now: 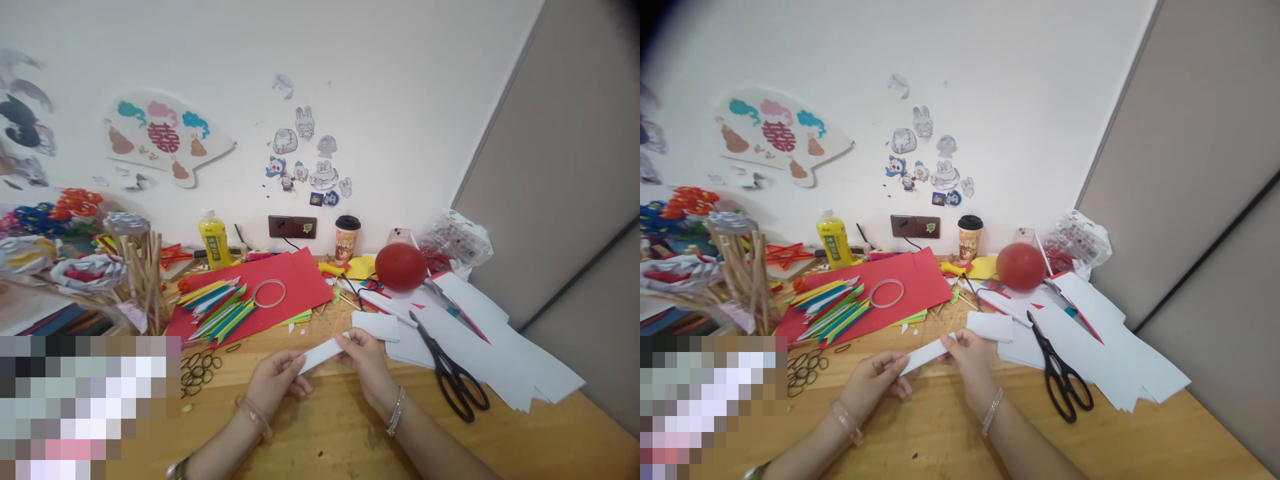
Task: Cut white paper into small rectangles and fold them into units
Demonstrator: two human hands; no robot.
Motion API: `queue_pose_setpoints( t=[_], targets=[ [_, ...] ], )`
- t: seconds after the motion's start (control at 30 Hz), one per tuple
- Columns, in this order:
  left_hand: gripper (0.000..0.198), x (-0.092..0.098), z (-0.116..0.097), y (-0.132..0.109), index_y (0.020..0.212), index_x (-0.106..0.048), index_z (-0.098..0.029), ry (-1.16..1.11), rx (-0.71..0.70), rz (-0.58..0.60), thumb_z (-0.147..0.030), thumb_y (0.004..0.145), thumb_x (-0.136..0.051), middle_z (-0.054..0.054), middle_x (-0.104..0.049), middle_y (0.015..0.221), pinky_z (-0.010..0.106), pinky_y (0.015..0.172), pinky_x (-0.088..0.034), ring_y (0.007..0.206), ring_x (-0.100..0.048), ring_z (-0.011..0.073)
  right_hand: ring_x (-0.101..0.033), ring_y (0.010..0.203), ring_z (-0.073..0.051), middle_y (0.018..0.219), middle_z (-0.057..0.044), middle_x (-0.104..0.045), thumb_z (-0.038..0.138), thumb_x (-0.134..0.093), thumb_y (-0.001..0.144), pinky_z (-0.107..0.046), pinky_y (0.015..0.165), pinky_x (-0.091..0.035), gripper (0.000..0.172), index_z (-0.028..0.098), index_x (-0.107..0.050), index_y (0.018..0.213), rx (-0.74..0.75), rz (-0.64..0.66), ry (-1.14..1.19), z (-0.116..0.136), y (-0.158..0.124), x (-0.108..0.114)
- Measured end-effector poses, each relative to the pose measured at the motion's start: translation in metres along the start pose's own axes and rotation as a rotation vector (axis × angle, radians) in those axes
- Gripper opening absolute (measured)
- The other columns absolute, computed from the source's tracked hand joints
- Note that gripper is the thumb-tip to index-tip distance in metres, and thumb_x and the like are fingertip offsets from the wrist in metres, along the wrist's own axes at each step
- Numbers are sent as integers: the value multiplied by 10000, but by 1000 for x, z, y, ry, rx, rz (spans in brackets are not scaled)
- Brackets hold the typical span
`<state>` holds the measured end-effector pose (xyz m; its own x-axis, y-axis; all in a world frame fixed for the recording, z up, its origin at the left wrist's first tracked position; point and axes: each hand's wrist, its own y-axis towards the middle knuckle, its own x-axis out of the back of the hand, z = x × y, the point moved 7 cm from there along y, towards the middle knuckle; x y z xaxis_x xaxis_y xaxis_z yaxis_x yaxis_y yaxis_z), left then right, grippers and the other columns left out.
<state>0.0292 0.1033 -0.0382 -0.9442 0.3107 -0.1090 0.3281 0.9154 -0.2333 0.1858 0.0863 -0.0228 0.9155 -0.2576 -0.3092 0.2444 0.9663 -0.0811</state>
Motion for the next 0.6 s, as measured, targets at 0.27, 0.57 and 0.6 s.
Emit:
queue_pose_setpoints(
  t=[0.27,0.57,0.6],
  targets=[
    [482,2,0,0,674,-551,-140,-1,-8,-18,-555,471,-689,3,-632,481,212,428,-454,408,-589,127,-544,520,-121,554,29,-564,407,-728,571,-264,568,-464,321,160,-524,591,11,7,-11,3,-1,-2],
    [496,1,-2,0,714,-546,-140,-7,-34,-13,-543,469,-699,-14,-622,507,222,428,-450,415,-579,122,-526,518,-115,531,28,-557,394,-716,595,-267,577,-460,310,162,-513,576,30,34,-30,2,0,-2],
    [496,1,-2,0,721,-545,-141,-6,-37,-13,-543,474,-697,-17,-617,501,221,428,-448,417,-579,124,-525,516,-114,531,28,-556,394,-714,599,-266,577,-459,308,161,-512,577,33,35,-32,3,0,-2]
  ],
)
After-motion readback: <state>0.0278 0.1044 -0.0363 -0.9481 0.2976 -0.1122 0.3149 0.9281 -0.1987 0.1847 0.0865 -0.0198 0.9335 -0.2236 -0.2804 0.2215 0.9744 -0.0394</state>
